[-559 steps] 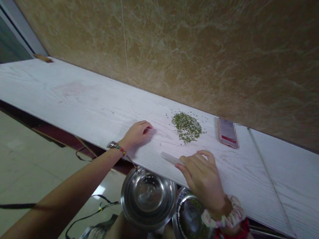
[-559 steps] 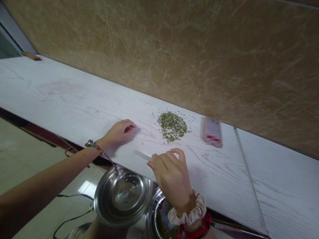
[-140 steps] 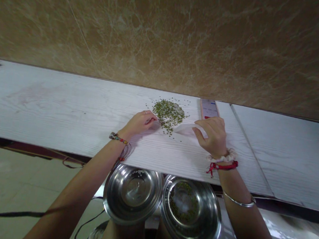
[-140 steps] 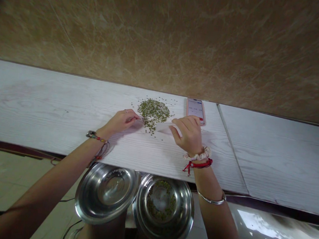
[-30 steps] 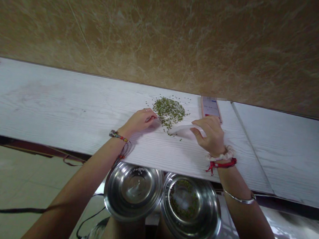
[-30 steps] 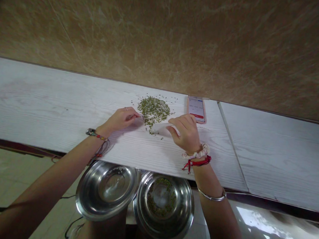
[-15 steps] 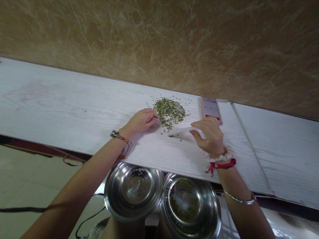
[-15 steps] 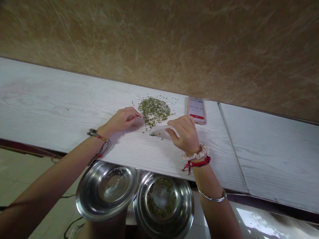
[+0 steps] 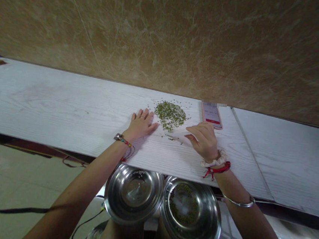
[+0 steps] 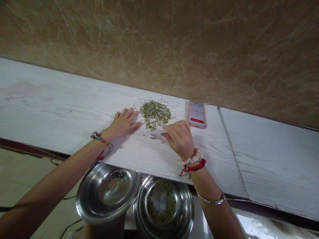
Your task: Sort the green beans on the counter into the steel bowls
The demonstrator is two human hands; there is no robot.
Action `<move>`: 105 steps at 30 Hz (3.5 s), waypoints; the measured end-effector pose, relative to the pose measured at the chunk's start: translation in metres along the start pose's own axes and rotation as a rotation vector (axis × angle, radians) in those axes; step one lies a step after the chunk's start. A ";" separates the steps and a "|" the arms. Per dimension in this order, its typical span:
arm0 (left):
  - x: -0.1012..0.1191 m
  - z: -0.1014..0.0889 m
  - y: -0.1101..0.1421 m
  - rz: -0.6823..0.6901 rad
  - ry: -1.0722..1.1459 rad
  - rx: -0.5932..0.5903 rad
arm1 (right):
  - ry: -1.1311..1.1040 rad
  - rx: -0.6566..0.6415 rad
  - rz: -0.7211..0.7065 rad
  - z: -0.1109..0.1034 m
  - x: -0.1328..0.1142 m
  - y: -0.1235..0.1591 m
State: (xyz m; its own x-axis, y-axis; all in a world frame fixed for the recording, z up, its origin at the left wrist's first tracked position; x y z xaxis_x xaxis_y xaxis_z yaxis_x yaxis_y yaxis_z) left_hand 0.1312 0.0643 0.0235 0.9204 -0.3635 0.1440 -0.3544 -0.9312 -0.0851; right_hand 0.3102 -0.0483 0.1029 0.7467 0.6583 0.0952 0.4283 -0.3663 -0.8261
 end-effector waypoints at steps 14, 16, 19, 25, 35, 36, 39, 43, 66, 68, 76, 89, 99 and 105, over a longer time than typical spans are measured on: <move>0.001 -0.002 -0.001 -0.011 0.050 0.006 | -0.010 0.072 -0.103 -0.005 -0.013 -0.010; 0.001 -0.002 -0.001 -0.007 0.051 0.013 | -0.009 0.084 -0.098 -0.007 -0.012 -0.010; 0.002 -0.003 -0.001 0.003 0.056 0.028 | 0.015 0.091 -0.078 -0.007 -0.010 -0.010; 0.002 -0.003 0.001 -0.032 0.001 -0.031 | 0.020 0.067 -0.110 -0.005 -0.014 -0.011; 0.002 -0.002 0.000 -0.035 -0.032 -0.037 | 0.004 0.068 -0.065 -0.007 -0.008 -0.008; 0.002 -0.002 0.001 -0.035 -0.032 -0.035 | 0.006 0.057 -0.057 -0.006 -0.007 -0.007; 0.002 -0.003 0.000 -0.036 -0.031 -0.033 | -0.016 0.042 -0.053 -0.004 -0.006 -0.006; 0.002 -0.002 0.000 -0.039 -0.026 -0.040 | -0.039 0.033 -0.054 -0.003 -0.006 -0.005; 0.002 -0.004 0.001 -0.032 -0.021 -0.019 | 0.048 0.081 -0.035 -0.014 0.000 -0.006; 0.003 -0.005 0.001 -0.037 -0.022 -0.025 | 0.062 0.084 -0.018 -0.014 0.002 -0.005; 0.004 -0.006 0.002 -0.022 -0.020 -0.013 | 0.074 0.026 0.051 -0.009 0.011 0.000; 0.003 -0.005 0.001 -0.022 -0.019 -0.019 | 0.065 0.058 0.015 -0.015 0.008 -0.002; 0.001 -0.003 0.001 -0.036 0.000 -0.016 | 0.119 0.037 0.019 -0.008 0.007 -0.002; 0.002 -0.004 0.001 -0.039 0.005 -0.026 | 0.081 0.027 0.066 -0.007 0.011 0.000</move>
State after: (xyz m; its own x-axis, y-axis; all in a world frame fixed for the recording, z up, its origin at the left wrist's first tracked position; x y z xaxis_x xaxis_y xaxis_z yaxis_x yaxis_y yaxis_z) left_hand 0.1319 0.0629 0.0278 0.9328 -0.3269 0.1514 -0.3225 -0.9450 -0.0538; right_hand 0.3216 -0.0456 0.1081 0.8121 0.5774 0.0838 0.3636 -0.3885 -0.8466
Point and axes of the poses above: each hand's wrist, its own y-axis away from the middle knuckle, its own z-axis out of the palm, x = y × z, the point moved 8 cm from there along -y, towards the middle knuckle
